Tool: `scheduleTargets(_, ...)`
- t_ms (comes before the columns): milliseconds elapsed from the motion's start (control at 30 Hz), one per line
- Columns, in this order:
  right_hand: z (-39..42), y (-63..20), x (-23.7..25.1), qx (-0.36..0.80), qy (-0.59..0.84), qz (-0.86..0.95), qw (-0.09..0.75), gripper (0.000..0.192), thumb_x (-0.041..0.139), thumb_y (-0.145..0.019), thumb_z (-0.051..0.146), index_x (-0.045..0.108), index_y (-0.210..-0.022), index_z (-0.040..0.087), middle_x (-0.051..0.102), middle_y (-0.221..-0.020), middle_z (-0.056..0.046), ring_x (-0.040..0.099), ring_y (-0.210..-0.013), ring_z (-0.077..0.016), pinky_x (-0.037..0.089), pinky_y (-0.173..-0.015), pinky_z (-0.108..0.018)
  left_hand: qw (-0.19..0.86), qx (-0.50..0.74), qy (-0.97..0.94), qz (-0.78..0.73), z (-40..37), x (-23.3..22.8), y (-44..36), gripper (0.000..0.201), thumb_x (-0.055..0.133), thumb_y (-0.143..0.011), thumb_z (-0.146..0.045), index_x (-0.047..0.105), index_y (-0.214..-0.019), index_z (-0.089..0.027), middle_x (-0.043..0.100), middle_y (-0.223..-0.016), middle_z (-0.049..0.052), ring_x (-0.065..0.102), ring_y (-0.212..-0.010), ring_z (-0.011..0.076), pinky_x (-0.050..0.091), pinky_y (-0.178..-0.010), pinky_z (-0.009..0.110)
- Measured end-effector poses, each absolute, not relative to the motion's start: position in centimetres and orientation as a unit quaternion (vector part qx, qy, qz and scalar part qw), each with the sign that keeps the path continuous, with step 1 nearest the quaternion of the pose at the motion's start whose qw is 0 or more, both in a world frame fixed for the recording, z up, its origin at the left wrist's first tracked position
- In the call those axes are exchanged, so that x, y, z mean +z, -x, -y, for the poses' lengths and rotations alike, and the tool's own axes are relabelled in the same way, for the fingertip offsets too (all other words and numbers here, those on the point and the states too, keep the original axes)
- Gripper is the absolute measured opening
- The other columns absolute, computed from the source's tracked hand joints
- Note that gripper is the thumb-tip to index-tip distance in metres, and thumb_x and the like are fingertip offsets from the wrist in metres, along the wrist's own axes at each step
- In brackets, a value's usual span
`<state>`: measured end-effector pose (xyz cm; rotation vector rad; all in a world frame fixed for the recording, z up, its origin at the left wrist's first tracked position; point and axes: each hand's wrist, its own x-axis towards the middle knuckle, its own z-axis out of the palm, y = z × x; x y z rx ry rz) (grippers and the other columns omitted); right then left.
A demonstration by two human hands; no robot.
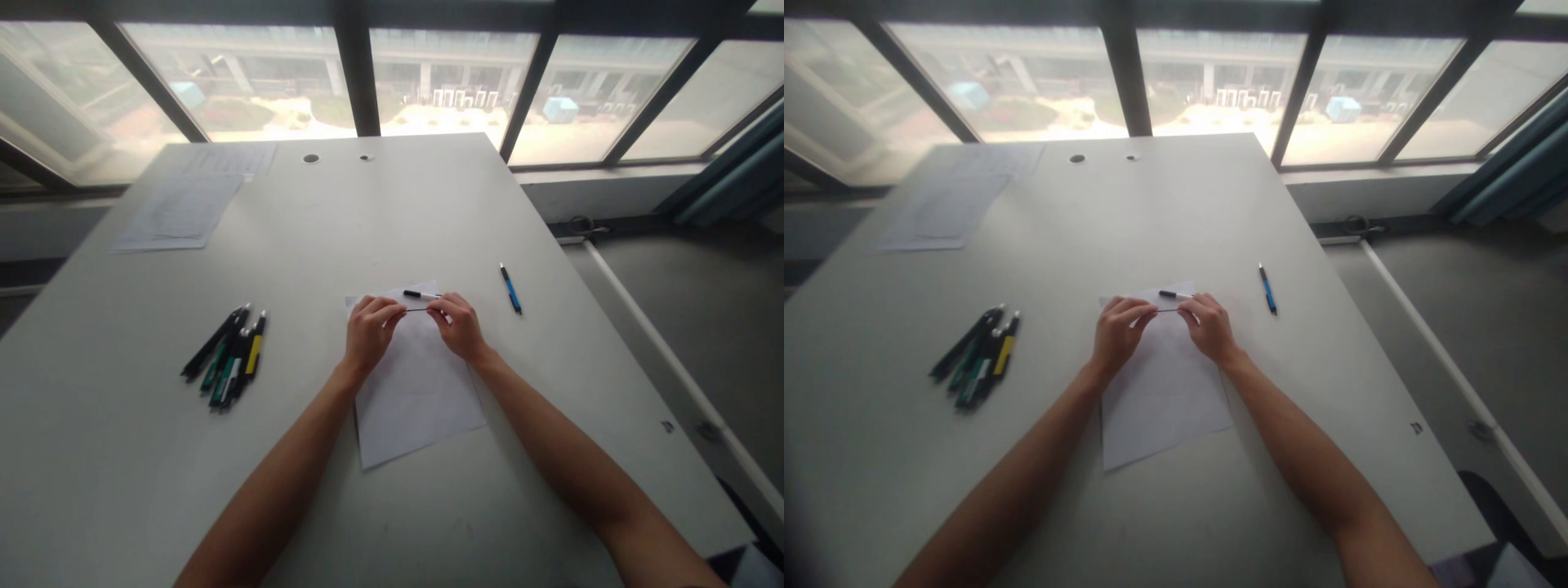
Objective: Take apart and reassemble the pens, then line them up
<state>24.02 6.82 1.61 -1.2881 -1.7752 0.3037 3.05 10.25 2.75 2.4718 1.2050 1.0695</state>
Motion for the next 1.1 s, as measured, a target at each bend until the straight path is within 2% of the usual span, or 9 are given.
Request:
scheduleTargets(133,-6.85,-24.12,1.46,0.115,0.529,0.719,0.436,0.014,0.059,-0.095,0.023,0.071,-0.088,0.024,0.066,-0.086,-0.004,0.058,-0.09,-0.0209,0.047,-0.083,-0.034,0.103,0.35,-0.833,-0.416,-10.43,2.29,-3.07,0.012,0.066,-0.091,-0.03,0.077,-0.095,-0.028,0.071,-0.106,0.004,0.057,-0.09,0.0201,0.05,-0.084,0.036)
scheduleTargets(233,-6.9,-24.28,1.45,0.109,0.538,0.713,0.436,0.015,0.06,-0.095,0.022,0.073,-0.088,0.025,0.067,-0.087,-0.005,0.058,-0.091,-0.0216,0.047,-0.084,-0.035,0.095,0.348,-0.825,-0.436,-10.53,2.11,-2.98,0.011,0.069,-0.088,-0.028,0.078,-0.095,-0.028,0.068,-0.101,0.005,0.055,-0.087,0.0204,0.05,-0.081,0.036)
scheduleTargets(433,-7.07,-24.82,1.32,0.098,0.565,0.679,0.458,0.015,0.061,-0.094,0.024,0.075,-0.089,0.026,0.067,-0.087,-0.005,0.057,-0.089,-0.0229,0.048,-0.083,-0.038,0.096,0.364,-0.805,-0.459,-10.68,2.0,-2.84,0.014,0.065,-0.091,-0.027,0.077,-0.096,-0.026,0.066,-0.09,0.005,0.055,-0.087,0.0209,0.049,-0.08,0.037)
scheduleTargets(800,-7.0,-24.7,1.45,0.098,0.567,0.685,0.447,0.016,0.06,-0.095,0.027,0.075,-0.09,0.026,0.067,-0.086,-0.005,0.057,-0.09,-0.0231,0.049,-0.084,-0.038,0.1,0.371,-0.808,-0.447,-10.56,2.08,-2.94,0.016,0.063,-0.093,-0.03,0.077,-0.098,-0.026,0.066,-0.092,0.005,0.054,-0.088,0.0207,0.048,-0.08,0.035)
scheduleTargets(1100,-6.83,-24.27,1.73,0.134,0.516,0.723,0.439,0.016,0.058,-0.096,0.026,0.073,-0.092,0.025,0.068,-0.091,-0.005,0.058,-0.093,-0.0218,0.049,-0.086,-0.037,0.11,0.359,-0.833,-0.408,-10.26,2.57,-3.18,0.02,0.058,-0.096,-0.032,0.074,-0.106,-0.027,0.066,-0.094,0.006,0.055,-0.089,0.0208,0.048,-0.081,0.035)
